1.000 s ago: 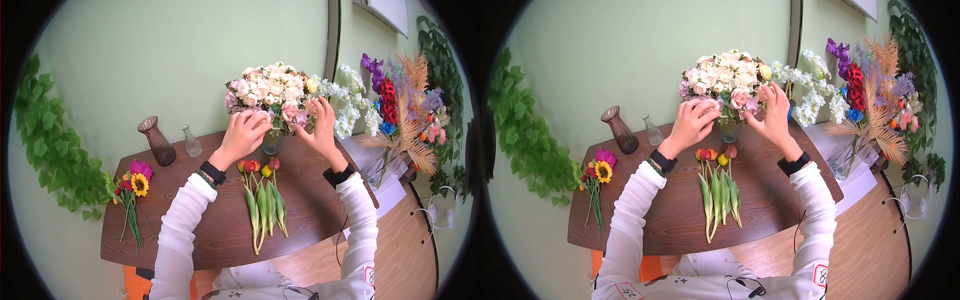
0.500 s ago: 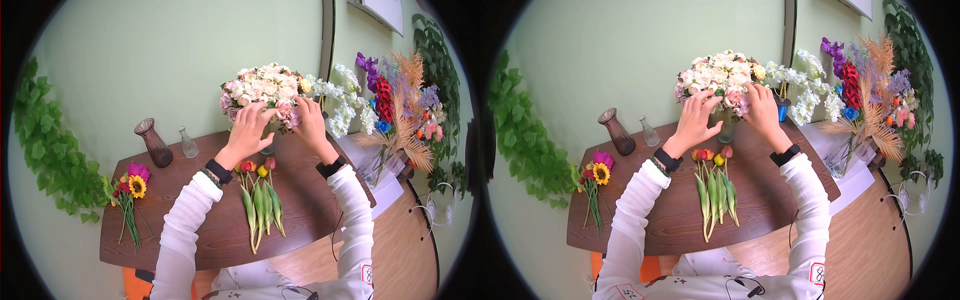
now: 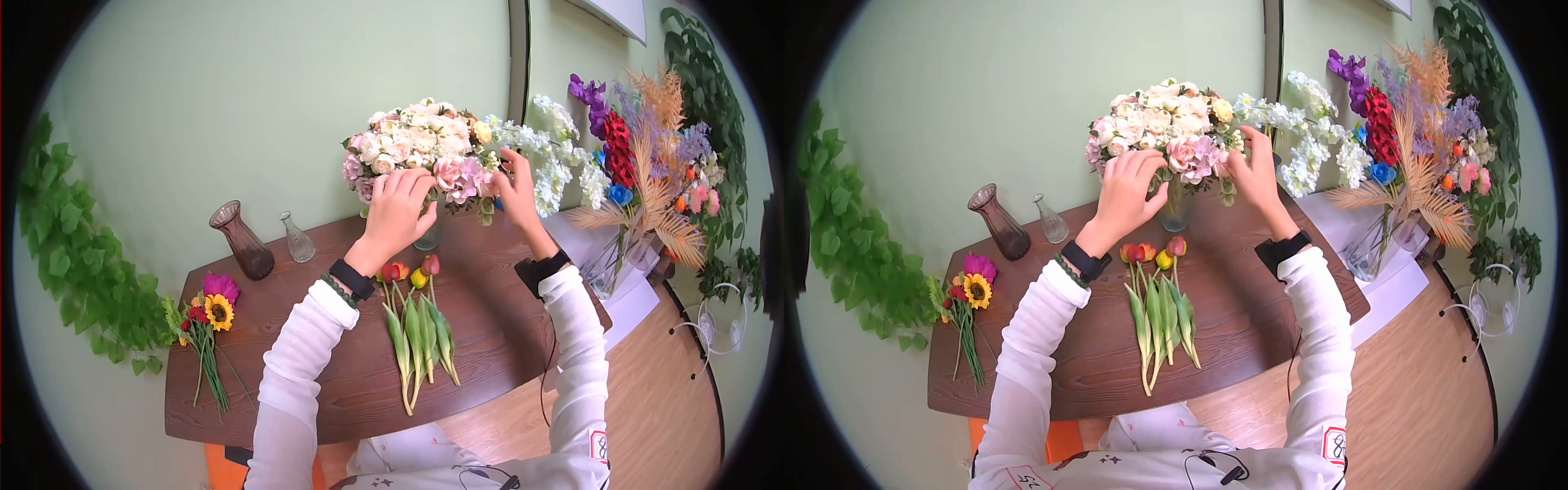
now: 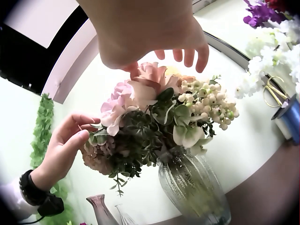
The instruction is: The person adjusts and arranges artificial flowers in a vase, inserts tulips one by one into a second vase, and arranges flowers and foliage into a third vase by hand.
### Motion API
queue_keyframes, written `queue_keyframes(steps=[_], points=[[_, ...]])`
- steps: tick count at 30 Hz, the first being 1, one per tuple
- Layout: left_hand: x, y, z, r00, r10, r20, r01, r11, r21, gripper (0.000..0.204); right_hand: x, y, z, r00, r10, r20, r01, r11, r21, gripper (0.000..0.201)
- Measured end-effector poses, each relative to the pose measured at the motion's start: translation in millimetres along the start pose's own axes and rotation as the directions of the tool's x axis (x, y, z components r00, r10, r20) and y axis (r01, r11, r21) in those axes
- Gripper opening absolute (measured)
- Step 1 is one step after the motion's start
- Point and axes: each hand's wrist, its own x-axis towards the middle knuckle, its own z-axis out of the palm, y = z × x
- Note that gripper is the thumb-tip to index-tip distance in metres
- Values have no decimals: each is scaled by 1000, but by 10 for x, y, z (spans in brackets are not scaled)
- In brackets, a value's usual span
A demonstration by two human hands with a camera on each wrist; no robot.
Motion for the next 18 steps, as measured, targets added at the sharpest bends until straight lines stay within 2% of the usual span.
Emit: queue_keyframes(steps=[1,2,3,4,5,6,7,8,10,11,12,14,15,16,18], points=[[30,39,4,1000,-2,-28,2,1000,24,32,-10,39,10,979,206,3,-204,968,143,47],[70,85,8,998,-3,-56,5,999,47,39,-18,82,17,916,400,35,-393,876,280,49],[114,141,0,1000,18,-13,-17,996,90,51,-39,129,25,914,405,31,-397,874,279,49],[143,178,14,1000,21,-10,-21,996,86,51,-59,178,38,871,474,128,-489,815,310,55],[179,205,31,999,49,18,-51,988,148,53,-64,221,47,819,529,224,-574,749,331,62],[211,230,53,996,75,46,-83,974,210,55,-18,56,4,756,570,321,-654,675,342,69],[231,250,91,997,76,30,-81,962,261,51,-25,-125,-87,652,635,414,-758,546,357,77],[225,236,134,997,78,29,-83,962,262,51,-24,-99,-93,654,634,412,-756,547,358,77],[199,200,214,995,29,98,-56,956,288,45,-48,-17,-81,632,637,441,-770,451,452,79],[206,219,184,996,35,80,-59,943,327,36,-64,-12,-91,656,610,445,-750,461,474,79],[197,220,160,996,41,82,-66,943,327,36,-84,-16,-101,657,611,441,-748,459,479,79],[164,205,112,984,21,176,-75,950,303,30,-122,-88,-98,707,486,514,-705,544,455,81],[154,194,95,989,46,142,-89,947,310,24,-131,-149,-102,713,463,527,-679,642,355,84],[147,182,88,988,49,145,-93,947,309,24,-181,-235,-112,759,410,507,-600,742,298,88],[134,155,87,986,46,163,-98,940,326,22,-263,-290,-35,813,366,453,-511,822,253,73]])
